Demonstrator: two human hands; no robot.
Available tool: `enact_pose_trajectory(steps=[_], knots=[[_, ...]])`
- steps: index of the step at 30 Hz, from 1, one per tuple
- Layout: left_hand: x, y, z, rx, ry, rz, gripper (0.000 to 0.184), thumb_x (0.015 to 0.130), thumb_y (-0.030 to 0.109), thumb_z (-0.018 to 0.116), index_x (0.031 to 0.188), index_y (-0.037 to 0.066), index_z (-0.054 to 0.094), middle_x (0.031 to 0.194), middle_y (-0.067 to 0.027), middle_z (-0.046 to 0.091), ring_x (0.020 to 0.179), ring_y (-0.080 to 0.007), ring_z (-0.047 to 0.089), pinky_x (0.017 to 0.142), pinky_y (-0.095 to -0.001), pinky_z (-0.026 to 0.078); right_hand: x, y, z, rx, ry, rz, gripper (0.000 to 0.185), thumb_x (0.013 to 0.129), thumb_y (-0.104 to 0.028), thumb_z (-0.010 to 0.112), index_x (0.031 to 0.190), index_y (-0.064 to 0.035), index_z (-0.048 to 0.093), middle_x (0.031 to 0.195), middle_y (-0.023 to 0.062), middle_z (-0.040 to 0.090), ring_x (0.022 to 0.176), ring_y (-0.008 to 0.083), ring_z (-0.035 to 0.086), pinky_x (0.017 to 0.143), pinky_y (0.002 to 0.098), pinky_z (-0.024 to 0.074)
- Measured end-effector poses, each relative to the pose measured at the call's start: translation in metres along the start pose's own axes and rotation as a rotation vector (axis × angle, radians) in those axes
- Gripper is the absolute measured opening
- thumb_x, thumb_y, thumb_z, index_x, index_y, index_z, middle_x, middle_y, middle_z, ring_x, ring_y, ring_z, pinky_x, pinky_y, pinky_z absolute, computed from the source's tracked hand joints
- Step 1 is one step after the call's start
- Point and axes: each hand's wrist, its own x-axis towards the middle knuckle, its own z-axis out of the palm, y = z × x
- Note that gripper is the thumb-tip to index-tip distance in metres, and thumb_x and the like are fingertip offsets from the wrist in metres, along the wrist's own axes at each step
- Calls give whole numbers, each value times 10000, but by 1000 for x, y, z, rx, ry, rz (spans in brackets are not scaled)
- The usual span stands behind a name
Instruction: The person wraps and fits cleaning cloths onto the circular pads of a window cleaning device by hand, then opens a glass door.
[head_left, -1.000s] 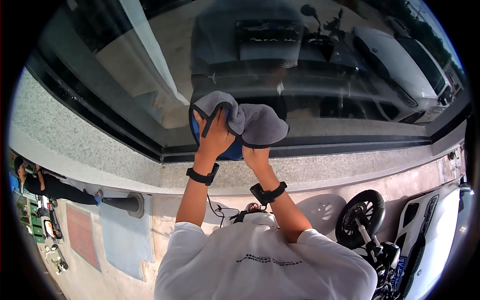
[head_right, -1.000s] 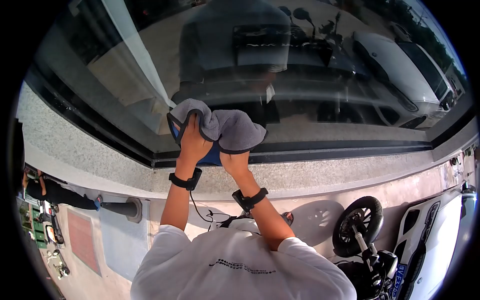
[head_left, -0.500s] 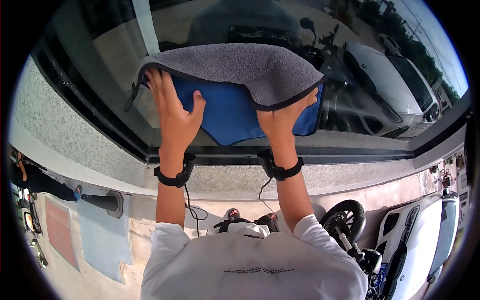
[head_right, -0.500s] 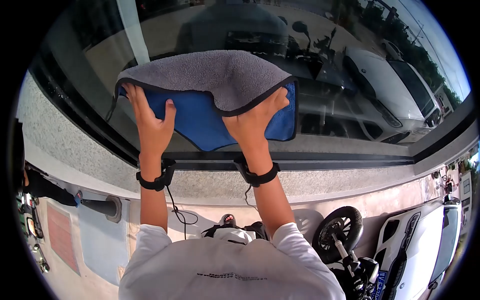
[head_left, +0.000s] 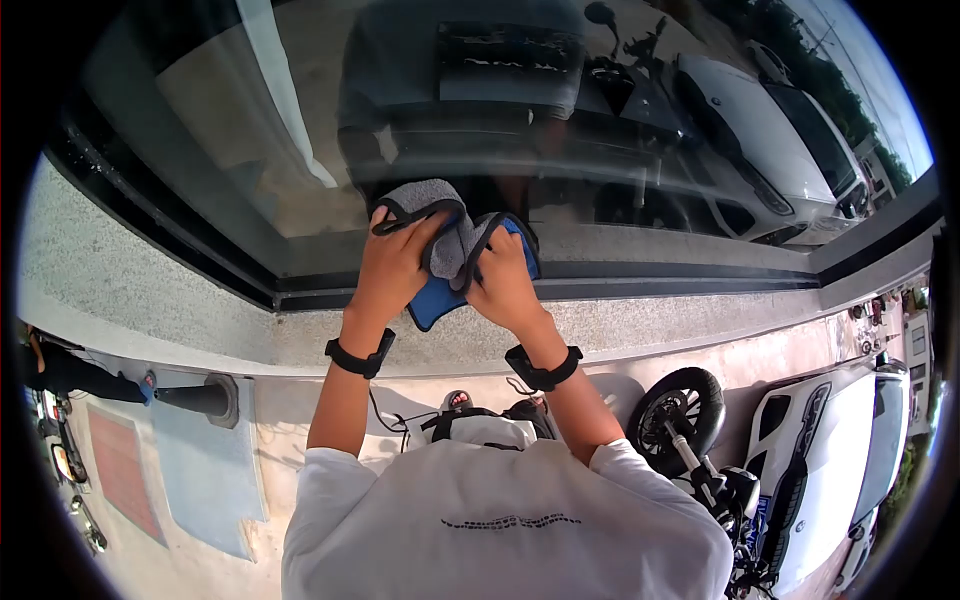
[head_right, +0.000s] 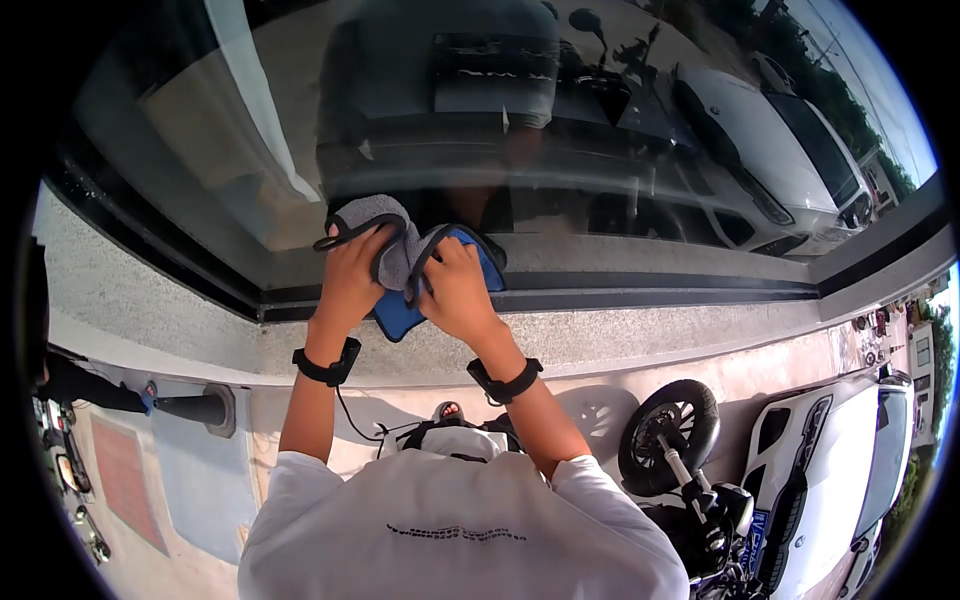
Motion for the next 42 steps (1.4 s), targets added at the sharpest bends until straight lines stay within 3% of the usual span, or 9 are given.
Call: enact_pose_trajectory(steps=[5, 9, 13, 18, 22, 25, 30, 33, 42], knots=[[-14, -3, 8, 153, 182, 82, 498, 701, -45, 687, 1164, 138, 678, 1099, -106, 661, 1130, -349, 571, 1119, -524, 351, -70, 23, 55, 76, -127, 138, 641, 744, -164, 762, 1335, -71, 534, 1348, 218, 520, 1269, 423, 476, 1059, 538, 378], [-28, -5, 34, 113, 299, 33, 365, 730, 15, 718, 1084, 98, 681, 1250, -152, 592, 1172, -408, 541, 1086, -539, 362, -101, 36, 87, 40, -245, 205, 570, 771, -232, 728, 1295, -72, 572, 1318, 221, 554, 1270, 427, 474, 1082, 535, 367], [-67, 6, 83, -34, 162, -99, 458, 790, 102, 762, 1218, 33, 617, 1421, -177, 501, 1283, -403, 480, 1070, -462, 383, -113, 43, 90, -53, -201, 184, 536, 744, -240, 741, 1225, -44, 608, 1264, 206, 575, 1248, 411, 482, 1100, 516, 362], [-73, 48, 94, -402, 195, -234, 476, 886, 80, 675, 1310, -7, 476, 1298, -236, 590, 1214, -448, 543, 1029, -452, 435, -123, 50, 60, -100, -7, 361, 510, 715, -207, 751, 1172, -32, 608, 1174, 172, 573, 1162, 379, 517, 1029, 496, 402], [-80, 44, 105, -665, -143, -400, 547, 959, 99, 574, 1430, 64, 297, 1303, -305, 564, 1177, -520, 543, 935, -502, 480, -134, 74, 24, -305, -29, 428, 530, 688, -155, 748, 1180, -38, 590, 1171, 162, 565, 1135, 374, 529, 978, 479, 420], [-85, 45, 124, -559, -327, -411, 537, 962, 97, 550, 1432, 77, 290, 1285, -326, 559, 1157, -537, 538, 901, -519, 491, -142, 94, 13, -297, 6, 533, 495, 702, -98, 711, 1178, -33, 589, 1136, 172, 589, 1096, 402, 549, 960, 489, 430], [-86, 54, 129, -468, -275, -357, 506, 952, 177, 497, 1419, 3, 408, 1281, -299, 571, 1187, -499, 526, 1115, -545, 343, -144, 95, 10, -244, 28, 528, 440, 733, -30, 644, 1172, -32, 618, 1160, 201, 629, 1072, 445, 564, 927, 503, 453], [-86, 49, 121, -309, -359, -283, 501, 946, 197, 490, 1405, 2, 445, 1301, -290, 570, 1193, -473, 540, 1135, -574, 312, -142, 98, 15, -160, 71, 489, 409, 743, -51, 645, 1149, -11, 612, 1095, 213, 642, 1032, 451, 581, 907, 514, 457], [-130, -3, 111, 94, -471, -313, 499, 932, 204, 487, 1415, 75, 485, 1416, -236, 522, 1313, -399, 498, 1118, -579, 339, -120, 76, 51, -37, -38, 435, 295, 743, -12, 600, 1036, 13, 586, 903, 243, 650, 888, 468, 605, 832, 540, 474]])
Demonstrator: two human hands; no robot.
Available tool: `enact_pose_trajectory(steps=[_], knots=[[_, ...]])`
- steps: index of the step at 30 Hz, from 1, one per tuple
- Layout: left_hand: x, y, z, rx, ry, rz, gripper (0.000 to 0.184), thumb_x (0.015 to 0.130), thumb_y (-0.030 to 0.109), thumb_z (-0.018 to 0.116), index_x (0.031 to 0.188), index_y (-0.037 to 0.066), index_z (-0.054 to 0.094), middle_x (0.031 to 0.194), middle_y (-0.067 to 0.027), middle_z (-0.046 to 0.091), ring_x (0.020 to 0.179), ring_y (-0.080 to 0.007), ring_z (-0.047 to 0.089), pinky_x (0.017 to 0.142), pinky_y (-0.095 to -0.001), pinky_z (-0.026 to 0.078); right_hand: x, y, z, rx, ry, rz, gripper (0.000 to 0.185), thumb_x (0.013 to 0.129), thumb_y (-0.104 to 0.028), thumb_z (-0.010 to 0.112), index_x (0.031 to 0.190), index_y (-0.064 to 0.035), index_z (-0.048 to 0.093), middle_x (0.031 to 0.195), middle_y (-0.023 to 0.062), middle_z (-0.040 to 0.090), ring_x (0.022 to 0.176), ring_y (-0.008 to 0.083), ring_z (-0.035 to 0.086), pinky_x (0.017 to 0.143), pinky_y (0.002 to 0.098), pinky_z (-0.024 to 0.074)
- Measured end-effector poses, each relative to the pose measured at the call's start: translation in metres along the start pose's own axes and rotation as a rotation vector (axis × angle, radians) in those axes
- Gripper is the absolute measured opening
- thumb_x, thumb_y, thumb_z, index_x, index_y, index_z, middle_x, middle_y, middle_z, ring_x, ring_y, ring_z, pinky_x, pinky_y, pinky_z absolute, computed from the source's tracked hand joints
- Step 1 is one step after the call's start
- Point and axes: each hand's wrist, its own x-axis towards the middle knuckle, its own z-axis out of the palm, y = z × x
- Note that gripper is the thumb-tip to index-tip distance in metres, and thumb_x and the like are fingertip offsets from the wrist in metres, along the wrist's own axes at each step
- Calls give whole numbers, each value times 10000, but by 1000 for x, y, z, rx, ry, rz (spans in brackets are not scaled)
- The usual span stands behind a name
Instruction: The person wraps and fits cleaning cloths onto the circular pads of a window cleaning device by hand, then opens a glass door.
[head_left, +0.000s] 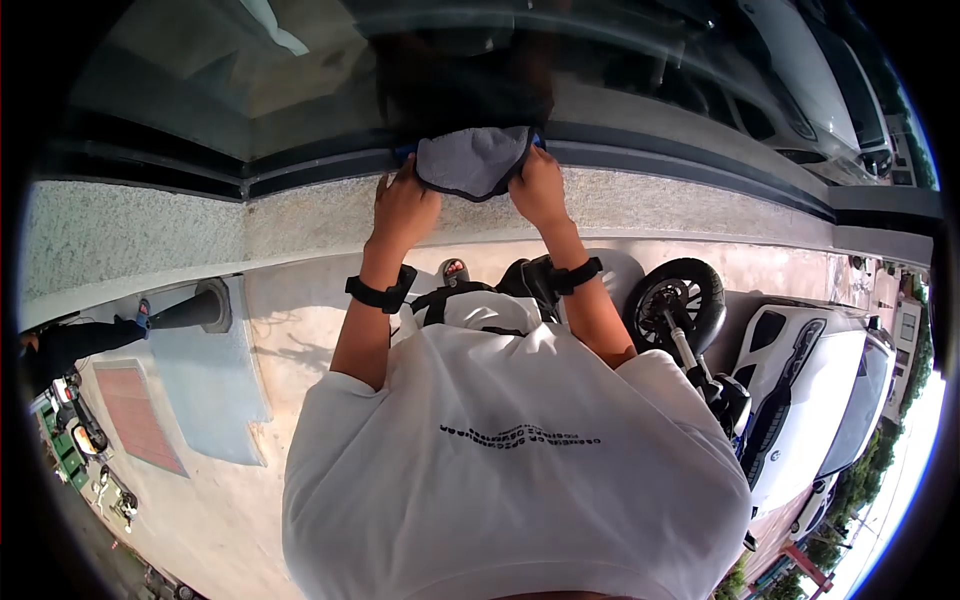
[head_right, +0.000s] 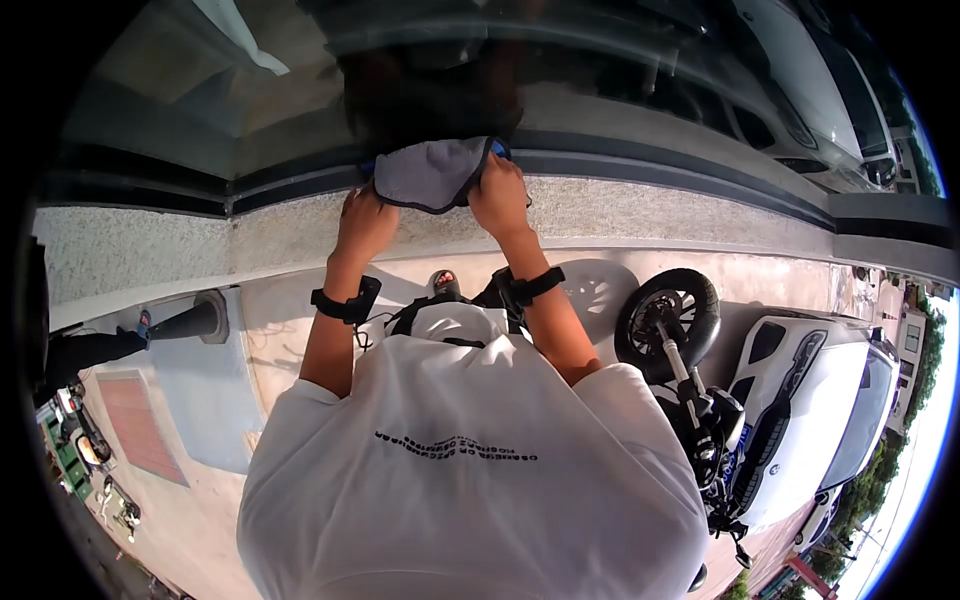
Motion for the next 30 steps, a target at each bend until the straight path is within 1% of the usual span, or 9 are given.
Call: enact_pose_trajectory(steps=[7, 10, 13, 16, 18, 21, 27, 28, 30], knots=[[-43, -145, -10, 77, -14, -436, 505, 994, 408, 395, 1423, 159, 493, 1481, -162, 479, 1356, -346, 463, 1139, -586, 287, 20, -74, 57, 116, -113, -187, 226, 877, -96, 643, 1091, -32, 611, 831, 205, 669, 816, 408, 650, 804, 474, 515], [-53, -186, -27, 149, -126, -508, 534, 996, 465, 373, 1419, 163, 498, 1441, -163, 517, 1289, -369, 503, 1077, -516, 387, 28, -91, 86, 166, -194, -215, 265, 885, -120, 659, 1141, -58, 627, 838, 191, 680, 835, 374, 664, 867, 447, 506], [-43, -164, -48, 66, -135, -608, 519, 997, 446, 395, 1406, 146, 508, 1418, -145, 544, 1279, -359, 511, 1045, -479, 422, 25, -99, 93, 150, -151, -210, 288, 885, -110, 657, 1168, -64, 629, 853, 181, 684, 852, 367, 666, 871, 438, 511], [-42, -164, -25, 84, 78, -412, 564, 972, 470, 455, 1439, 154, 483, 1462, -161, 508, 1328, -368, 481, 1076, -481, 400, 19, -90, 82, 216, -159, -197, 326, 888, -95, 647, 1210, -58, 616, 888, 196, 687, 886, 373, 666, 886, 443, 512], [-35, -169, 4, 187, 53, -404, 645, 944, 500, 498, 1470, 132, 448, 1492, -197, 467, 1363, -388, 447, 1100, -488, 376, 15, -81, 66, 236, -169, -180, 333, 887, -81, 642, 1217, -52, 611, 900, 208, 687, 884, 380, 667, 870, 446, 517], [-17, -97, -24, 252, -23, -496, 833, 902, 486, 560, 1487, -66, 344, 1503, -333, 379, 1396, -442, 401, 1135, -518, 328, 7, -57, 39, 272, -171, -148, 327, 880, -34, 628, 1207, -43, 608, 906, 227, 688, 821, 395, 669, 757, 431, 542], [11, 8, -11, 296, 12, -219, 710, 892, 396, 626, 1338, -145, 512, 1360, -385, 505, 1248, -467, 552, 1088, -501, 404, -5, -9, -29, 211, 29, 152, 242, 943, -66, 580, 1182, -48, 612, 933, 264, 669, 843, 443, 656, 721, 413, 531], [16, 28, -13, 205, 41, -148, 649, 887, 394, 642, 1261, -133, 579, 1288, -369, 561, 1194, -459, 582, 1052, -501, 432, -4, 5, -36, 288, 190, 105, 210, 975, -91, 559, 1172, -36, 610, 912, 222, 680, 785, 345, 681, 710, 355, 518], [29, 66, -18, -22, 6, -17, 531, 883, 392, 660, 1093, -95, 686, 1123, -315, 652, 1071, -429, 628, 962, -498, 479, -7, 30, -53, 362, 371, 222, 209, 1009, -123, 547, 1186, -17, 579, 858, 92, 657, 745, 113, 567, 679, 266, 475]])
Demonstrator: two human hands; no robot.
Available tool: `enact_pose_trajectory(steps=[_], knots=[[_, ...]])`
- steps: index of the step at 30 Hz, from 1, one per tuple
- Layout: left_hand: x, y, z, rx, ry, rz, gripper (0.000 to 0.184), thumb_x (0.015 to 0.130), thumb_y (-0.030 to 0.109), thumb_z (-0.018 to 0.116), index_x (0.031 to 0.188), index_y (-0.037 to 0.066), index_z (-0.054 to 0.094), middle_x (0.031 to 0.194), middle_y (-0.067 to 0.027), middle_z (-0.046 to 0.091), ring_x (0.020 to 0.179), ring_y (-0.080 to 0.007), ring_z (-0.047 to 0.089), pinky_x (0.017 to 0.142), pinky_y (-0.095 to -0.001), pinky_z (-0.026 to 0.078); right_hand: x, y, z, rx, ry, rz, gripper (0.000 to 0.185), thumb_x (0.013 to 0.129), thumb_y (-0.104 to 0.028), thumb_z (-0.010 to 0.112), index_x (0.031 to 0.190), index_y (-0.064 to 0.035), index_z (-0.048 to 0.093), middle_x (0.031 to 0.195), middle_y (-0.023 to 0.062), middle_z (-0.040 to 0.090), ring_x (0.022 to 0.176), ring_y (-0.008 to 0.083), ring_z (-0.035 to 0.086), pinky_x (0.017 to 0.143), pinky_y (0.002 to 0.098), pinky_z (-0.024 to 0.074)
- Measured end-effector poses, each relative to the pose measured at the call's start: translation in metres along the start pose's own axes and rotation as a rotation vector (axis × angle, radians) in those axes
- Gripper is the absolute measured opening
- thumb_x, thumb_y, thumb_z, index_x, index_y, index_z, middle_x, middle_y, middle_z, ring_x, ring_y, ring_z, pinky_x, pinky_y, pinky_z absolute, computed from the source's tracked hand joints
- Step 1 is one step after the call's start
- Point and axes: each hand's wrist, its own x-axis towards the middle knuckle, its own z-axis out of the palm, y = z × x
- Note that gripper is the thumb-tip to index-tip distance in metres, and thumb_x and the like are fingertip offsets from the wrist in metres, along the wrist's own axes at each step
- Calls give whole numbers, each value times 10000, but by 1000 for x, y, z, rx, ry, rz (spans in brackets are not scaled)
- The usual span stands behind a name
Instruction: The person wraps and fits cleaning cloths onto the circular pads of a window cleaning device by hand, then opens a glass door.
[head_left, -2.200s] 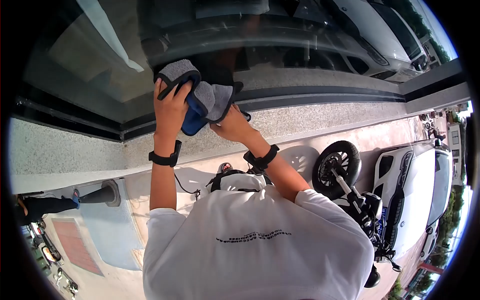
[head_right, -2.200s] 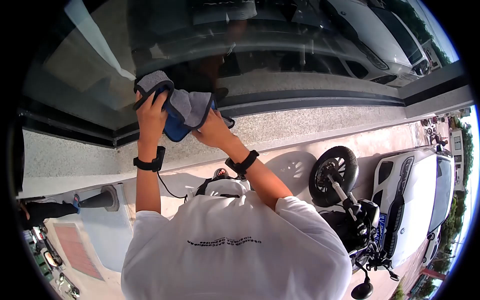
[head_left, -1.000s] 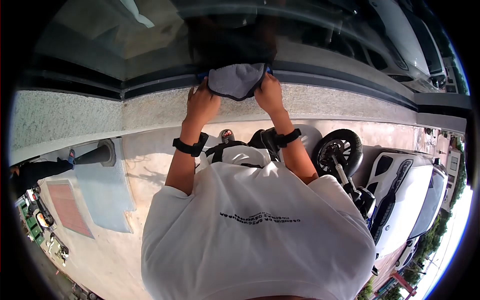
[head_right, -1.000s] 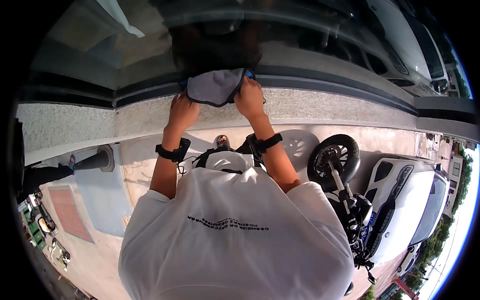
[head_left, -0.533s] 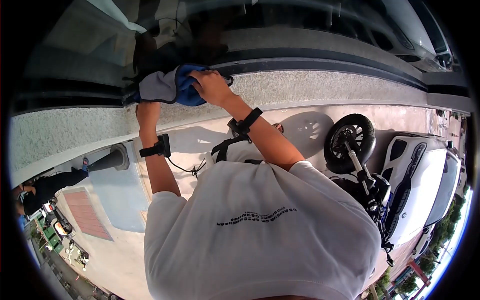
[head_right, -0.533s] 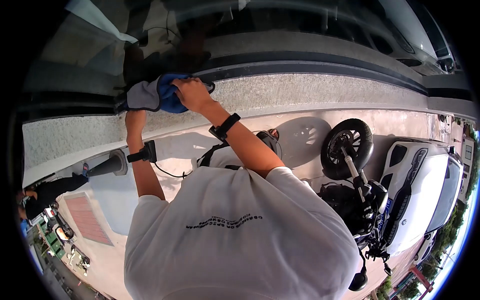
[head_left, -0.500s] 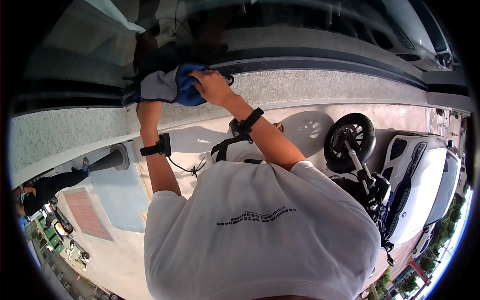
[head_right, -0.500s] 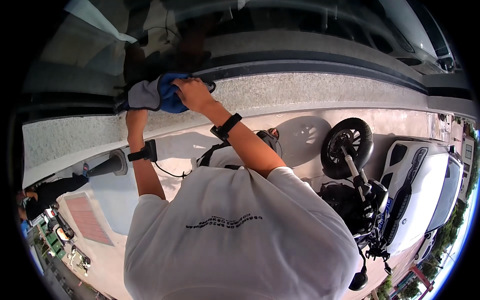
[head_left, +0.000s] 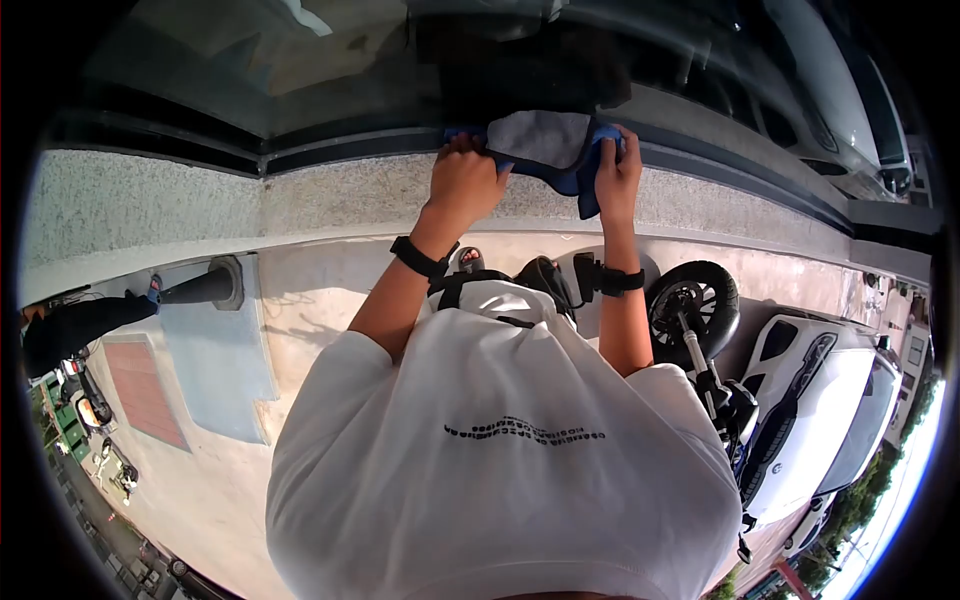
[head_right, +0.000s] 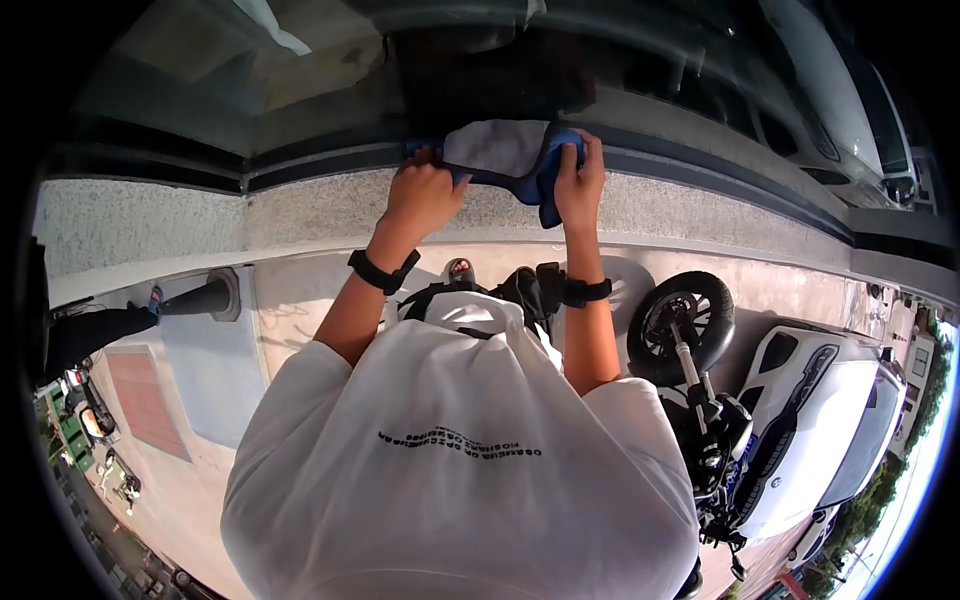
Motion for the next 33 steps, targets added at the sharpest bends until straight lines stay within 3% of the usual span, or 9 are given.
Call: enact_pose_trajectory(steps=[3, 6, 11, 13, 15, 21, 23, 26, 33], knots=[[16, 45, 25, -179, 109, 177, 406, 893, 384, 654, 895, -12, 745, 907, -198, 693, 891, -361, 648, 841, -475, 503, 7, -24, -22, 253, 194, 229, 272, 1025, -141, 553, 1263, -29, 486, 970, 60, 634, 844, 85, 537, 769, 223, 431], [27, 75, 37, -31, 274, 299, 345, 885, 332, 649, 1007, 21, 738, 971, -181, 715, 907, -314, 682, 870, -441, 503, 6, -74, -17, 249, 286, -17, 287, 1007, -137, 590, 1257, -40, 488, 1054, 92, 642, 913, 105, 560, 811, 246, 448], [31, 57, -13, -286, -306, 32, 381, 842, 265, 656, 1182, 99, 694, 1155, -196, 691, 1076, -355, 663, 919, -467, 534, -14, -104, 22, -16, -220, -73, 358, 913, -134, 683, 1236, -56, 551, 1170, 163, 624, 1013, 271, 618, 911, 325, 472], [14, 31, 20, -328, -78, 109, 468, 844, 301, 663, 1273, 114, 641, 1202, -185, 676, 1135, -381, 631, 979, -490, 508, -18, -93, 44, -136, -297, -405, 379, 882, -142, 713, 1237, -71, 601, 1183, 160, 636, 1076, 322, 614, 953, 373, 470], [-2, 18, 35, -358, 128, 127, 492, 845, 331, 666, 1292, 130, 622, 1157, -175, 696, 1137, -377, 631, 1086, -500, 427, -23, -91, 57, -149, -453, -358, 384, 855, -137, 716, 1222, -78, 623, 1186, 164, 638, 1091, 386, 594, 969, 420, 470], [-39, -25, 3, -193, 10, 13, 289, 924, 232, 558, 1098, 34, 676, 1018, -189, 708, 988, -397, 663, 1130, -563, 337, -28, -73, 91, 7, -678, -196, 392, 899, -164, 694, 1267, -61, 608, 1194, 172, 637, 1087, 385, 608, 962, 419, 482], [-52, -47, 7, -200, 118, -1, 281, 940, 242, 532, 1064, 29, 667, 1029, -201, 697, 939, -426, 661, 1040, -554, 430, -30, -66, 105, 9, -671, -373, 413, 910, -160, 675, 1305, -73, 594, 1191, 193, 634, 1064, 395, 613, 952, 431, 485], [-56, -21, -55, -278, -127, -313, 302, 957, 270, 502, 999, 10, 650, 989, -245, 689, 935, -473, 629, 881, -560, 483, -36, -63, 123, 52, -695, -398, 417, 935, -179, 622, 1340, -85, 577, 1192, 211, 631, 1055, 407, 612, 956, 442, 484], [-35, -10, -55, -277, -51, -295, 284, 959, 240, 530, 874, -4, 646, 913, -249, 674, 869, -469, 629, 755, -538, 490, -18, -63, 98, 76, -845, -295, 650, 825, -193, 595, 1457, -119, 461, 1337, 221, 541, 1194, 429, 528, 1028, 461, 440]])
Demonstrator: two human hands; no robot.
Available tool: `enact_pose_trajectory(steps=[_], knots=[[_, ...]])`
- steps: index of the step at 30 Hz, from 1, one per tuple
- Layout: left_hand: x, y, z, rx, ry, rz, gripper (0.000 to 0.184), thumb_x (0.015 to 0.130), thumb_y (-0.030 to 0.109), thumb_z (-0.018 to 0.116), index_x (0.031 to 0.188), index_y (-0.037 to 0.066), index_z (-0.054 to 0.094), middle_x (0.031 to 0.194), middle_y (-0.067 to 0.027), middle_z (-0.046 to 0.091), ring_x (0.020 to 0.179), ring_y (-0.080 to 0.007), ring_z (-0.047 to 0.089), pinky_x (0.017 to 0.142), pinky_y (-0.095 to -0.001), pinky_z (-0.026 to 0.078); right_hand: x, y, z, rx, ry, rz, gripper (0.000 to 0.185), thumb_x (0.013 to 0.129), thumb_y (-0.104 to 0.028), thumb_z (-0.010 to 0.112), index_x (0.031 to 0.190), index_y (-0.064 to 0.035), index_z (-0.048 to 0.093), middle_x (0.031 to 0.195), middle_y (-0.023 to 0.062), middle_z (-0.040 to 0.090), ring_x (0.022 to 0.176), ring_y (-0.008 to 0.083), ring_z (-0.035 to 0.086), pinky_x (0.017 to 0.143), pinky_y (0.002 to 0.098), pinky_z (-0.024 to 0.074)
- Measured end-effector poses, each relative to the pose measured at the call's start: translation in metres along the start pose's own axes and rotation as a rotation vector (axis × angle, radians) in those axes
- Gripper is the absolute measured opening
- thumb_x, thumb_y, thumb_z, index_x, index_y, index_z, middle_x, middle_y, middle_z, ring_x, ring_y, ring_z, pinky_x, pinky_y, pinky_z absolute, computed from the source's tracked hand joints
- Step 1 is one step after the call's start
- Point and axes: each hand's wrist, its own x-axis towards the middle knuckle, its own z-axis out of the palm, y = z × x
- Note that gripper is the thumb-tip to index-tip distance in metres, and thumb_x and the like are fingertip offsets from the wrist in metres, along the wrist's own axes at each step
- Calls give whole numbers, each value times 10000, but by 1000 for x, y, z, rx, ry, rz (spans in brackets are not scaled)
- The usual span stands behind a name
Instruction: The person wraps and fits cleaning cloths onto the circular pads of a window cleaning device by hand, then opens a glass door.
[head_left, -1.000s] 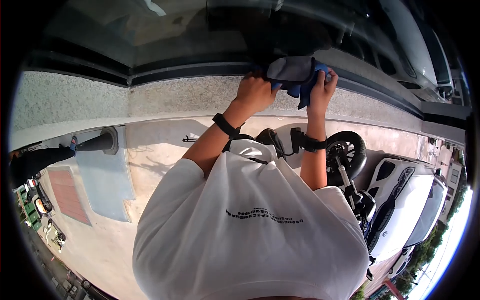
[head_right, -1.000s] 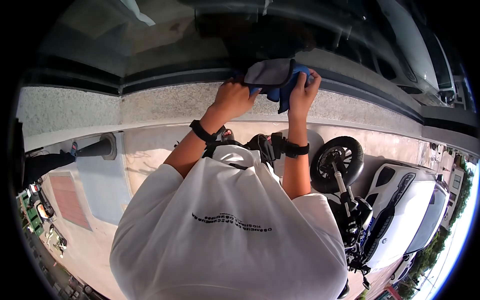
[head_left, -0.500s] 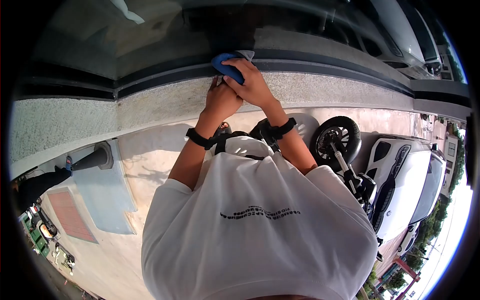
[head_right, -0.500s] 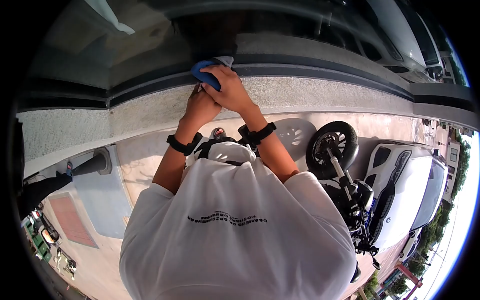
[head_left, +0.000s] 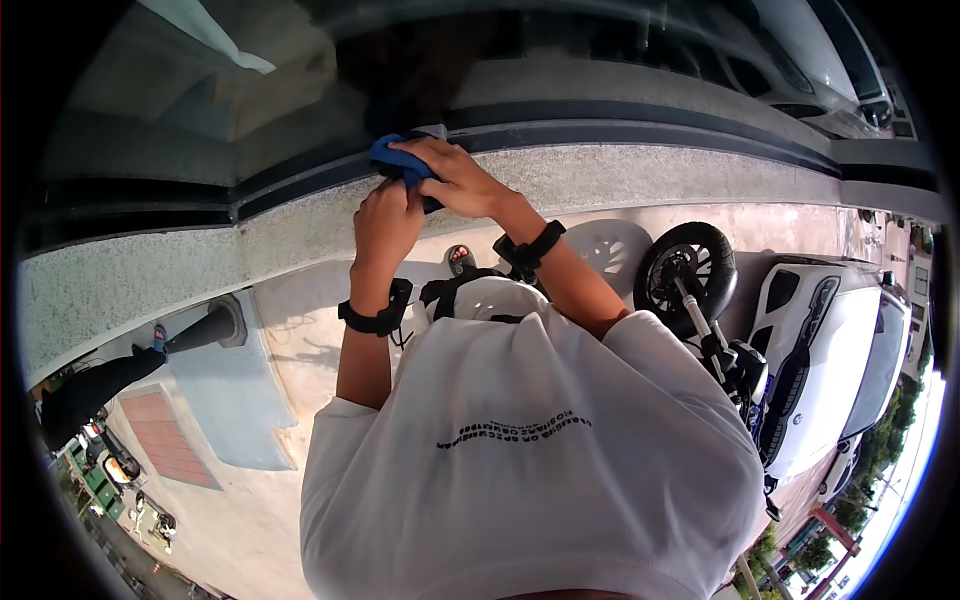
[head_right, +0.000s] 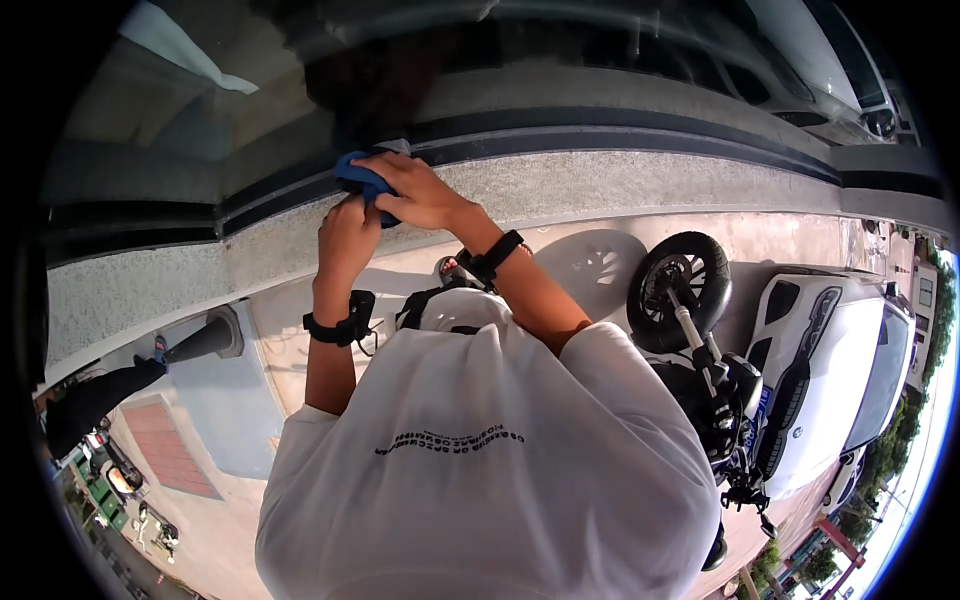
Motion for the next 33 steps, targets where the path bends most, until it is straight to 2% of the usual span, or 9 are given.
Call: enact_pose_trajectory(steps=[7, 13, 16, 18, 20, 23, 25, 28, 33], knots=[[30, 35, 26, -62, -84, 337, 256, 944, 234, 640, 917, -20, 661, 973, -184, 645, 880, -396, 630, 760, -460, 516, -55, 4, -53, -105, 108, 163, 854, 665, -80, 719, 1462, -113, 415, 1383, 189, 500, 1243, 429, 496, 1062, 457, 421], [49, 113, 67, -192, -79, 499, 257, 964, 194, 631, 1052, -46, 649, 1116, -178, 632, 953, -398, 636, 820, -417, 515, -106, 10, -107, -115, 441, 368, 665, 775, -99, 722, 1384, -71, 456, 1258, 219, 591, 1130, 440, 582, 956, 444, 490], [47, 157, 96, -200, -140, 612, 292, 948, 71, 587, 1217, -39, 567, 1308, -177, 547, 1119, -375, 604, 926, -429, 529, -137, 17, -141, -181, 586, 442, 639, 780, -83, 717, 1368, -70, 464, 1220, 237, 605, 1085, 459, 600, 900, 454, 513], [52, 171, 115, -211, -154, 808, 444, 842, -89, 560, 1283, -69, 508, 1411, -242, 445, 1296, -418, 478, 1025, -462, 481, -155, 21, -164, -215, 645, 482, 637, 783, -90, 717, 1367, -72, 463, 1215, 243, 605, 1081, 461, 599, 896, 458, 512], [54, 187, 119, -191, -197, 838, 468, 823, -99, 584, 1283, -66, 505, 1405, -237, 444, 1278, -412, 490, 1035, -460, 471, -164, 24, -178, -233, 624, 510, 627, 778, -105, 725, 1351, -68, 470, 1199, 240, 608, 1065, 461, 602, 878, 463, 515], [60, 187, 113, -110, -165, 827, 449, 807, -106, 606, 1248, -63, 532, 1344, -218, 487, 1217, -392, 527, 1042, -442, 458, -158, 24, -181, -259, 548, 453, 612, 770, -145, 733, 1321, -63, 482, 1174, 228, 604, 1045, 457, 602, 869, 471, 515], [58, 175, 100, -47, -136, 687, 278, 823, -76, 613, 1100, -50, 620, 1206, -171, 561, 1145, -373, 544, 995, -442, 463, -148, 35, -161, -386, 469, 353, 609, 754, -206, 742, 1295, -60, 503, 1219, 204, 587, 1114, 421, 577, 964, 467, 471], [45, 140, 79, -7, -52, 476, 219, 871, -30, 598, 1086, -34, 645, 1098, -153, 524, 1044, -345, 541, 935, -437, 460, -116, 25, -135, -386, 363, 237, 563, 738, -224, 757, 1236, -80, 535, 1155, 182, 616, 1106, 374, 603, 984, 445, 480], [31, 114, 40, 184, -38, 127, 262, 950, 58, 547, 1196, -17, 599, 1066, -189, 524, 978, -376, 582, 861, -439, 487, -67, 25, -107, -331, 106, 223, 531, 738, -283, 769, 1158, -57, 537, 906, 149, 673, 841, 358, 685, 746, 431, 561]])
